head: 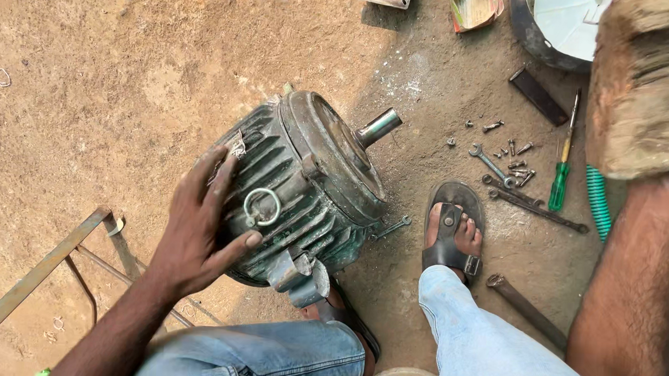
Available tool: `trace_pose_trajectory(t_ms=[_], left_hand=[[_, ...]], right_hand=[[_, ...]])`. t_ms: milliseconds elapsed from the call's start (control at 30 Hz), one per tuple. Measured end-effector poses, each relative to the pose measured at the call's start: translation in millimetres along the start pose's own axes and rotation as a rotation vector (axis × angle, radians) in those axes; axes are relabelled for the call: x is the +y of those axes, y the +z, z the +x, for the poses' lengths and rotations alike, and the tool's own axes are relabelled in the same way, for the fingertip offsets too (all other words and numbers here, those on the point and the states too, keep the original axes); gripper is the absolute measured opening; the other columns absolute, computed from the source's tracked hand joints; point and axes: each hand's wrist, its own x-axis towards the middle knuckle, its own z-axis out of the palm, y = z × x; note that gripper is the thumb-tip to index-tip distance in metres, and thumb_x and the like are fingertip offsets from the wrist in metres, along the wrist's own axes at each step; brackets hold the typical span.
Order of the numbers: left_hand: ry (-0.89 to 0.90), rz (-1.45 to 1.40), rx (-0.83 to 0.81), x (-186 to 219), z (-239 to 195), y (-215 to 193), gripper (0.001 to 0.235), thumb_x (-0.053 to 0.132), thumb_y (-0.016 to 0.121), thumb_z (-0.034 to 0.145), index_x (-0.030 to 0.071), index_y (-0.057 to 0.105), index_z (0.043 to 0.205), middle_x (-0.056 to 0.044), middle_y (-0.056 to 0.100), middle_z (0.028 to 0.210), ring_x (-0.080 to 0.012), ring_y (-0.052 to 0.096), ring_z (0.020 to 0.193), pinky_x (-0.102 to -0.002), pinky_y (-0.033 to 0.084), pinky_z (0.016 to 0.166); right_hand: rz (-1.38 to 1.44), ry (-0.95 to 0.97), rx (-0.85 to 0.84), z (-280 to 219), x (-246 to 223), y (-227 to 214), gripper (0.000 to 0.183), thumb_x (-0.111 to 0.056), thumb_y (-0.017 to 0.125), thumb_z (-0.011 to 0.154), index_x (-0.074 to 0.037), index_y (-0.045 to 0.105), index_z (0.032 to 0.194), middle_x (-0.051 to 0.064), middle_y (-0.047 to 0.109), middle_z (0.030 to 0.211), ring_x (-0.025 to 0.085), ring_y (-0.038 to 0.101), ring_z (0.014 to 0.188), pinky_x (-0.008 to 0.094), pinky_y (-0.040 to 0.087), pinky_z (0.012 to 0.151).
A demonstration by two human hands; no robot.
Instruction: The person disassembles an electric motor by removing bolts and using a hammer to separate the end cover. They then reassemble the motor by aligning and securing the end cover back onto the housing.
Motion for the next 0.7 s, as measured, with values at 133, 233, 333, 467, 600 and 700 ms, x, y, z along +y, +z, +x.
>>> trace_pose_trajectory(t_ms=[133,233,333,467,600,700], left_hand=[[-0.019,0.182,0.036,-20,-3,24,0.109,0.075,0.054,0.086,0.007,0.019,0.164,-0.02,0.015,0.17,-0.0428,0.018,0.156,-0.062,0.013,0.125],[-0.037,0.199,0.041,-23,-13,31,0.11,0.077,0.056,0.085,0.007,0.021,0.164,-0.019,0.017,0.171,-0.0404,0.019,0.157,-0.06,0.012,0.126],[0.001,0.201,0.085,-21,-4,27,0.11,0.076,0.057,0.085,0.008,0.023,0.164,-0.018,0.02,0.171,-0.039,0.021,0.157,-0.059,0.014,0.125],[0.027,0.17,0.106,-25,-8,25,0.109,0.074,0.06,0.084,0.007,0.024,0.163,-0.02,0.023,0.169,-0.04,0.024,0.155,-0.06,0.017,0.123],[0.055,0.127,0.174,-27,-17,30,0.102,0.069,0.063,0.088,0.005,0.033,0.161,-0.02,0.031,0.168,-0.0401,0.03,0.154,-0.058,0.022,0.124],[-0.026,0.251,0.286,-13,-34,42,0.08,0.06,0.066,0.095,0.009,0.048,0.154,-0.016,0.041,0.165,-0.0342,0.036,0.155,-0.057,0.025,0.127]], right_hand=[[0.011,-0.004,0.047,11,0,43,0.09,-0.028,0.078,0.089,-0.003,0.032,0.163,0.01,0.043,0.156,0.026,0.044,0.147,0.044,0.039,0.129],[0.042,0.021,0.072,-2,-16,74,0.091,-0.027,0.077,0.088,-0.003,0.031,0.163,0.01,0.042,0.159,0.026,0.042,0.15,0.044,0.036,0.131],[0.183,0.209,-0.01,-5,-25,89,0.09,-0.023,0.077,0.088,0.0,0.033,0.163,0.013,0.045,0.156,0.027,0.045,0.147,0.043,0.038,0.13],[0.354,0.467,-0.055,-15,-14,86,0.078,-0.021,0.074,0.086,0.006,0.041,0.15,0.018,0.056,0.133,0.031,0.062,0.121,0.046,0.059,0.107],[0.422,0.389,-0.065,-15,-14,79,0.074,-0.022,0.072,0.092,0.009,0.043,0.153,0.02,0.057,0.134,0.027,0.063,0.122,0.04,0.058,0.108],[0.474,0.41,-0.071,-19,-25,77,0.075,-0.025,0.071,0.094,0.011,0.042,0.153,0.02,0.056,0.134,0.028,0.061,0.123,0.041,0.058,0.11]])
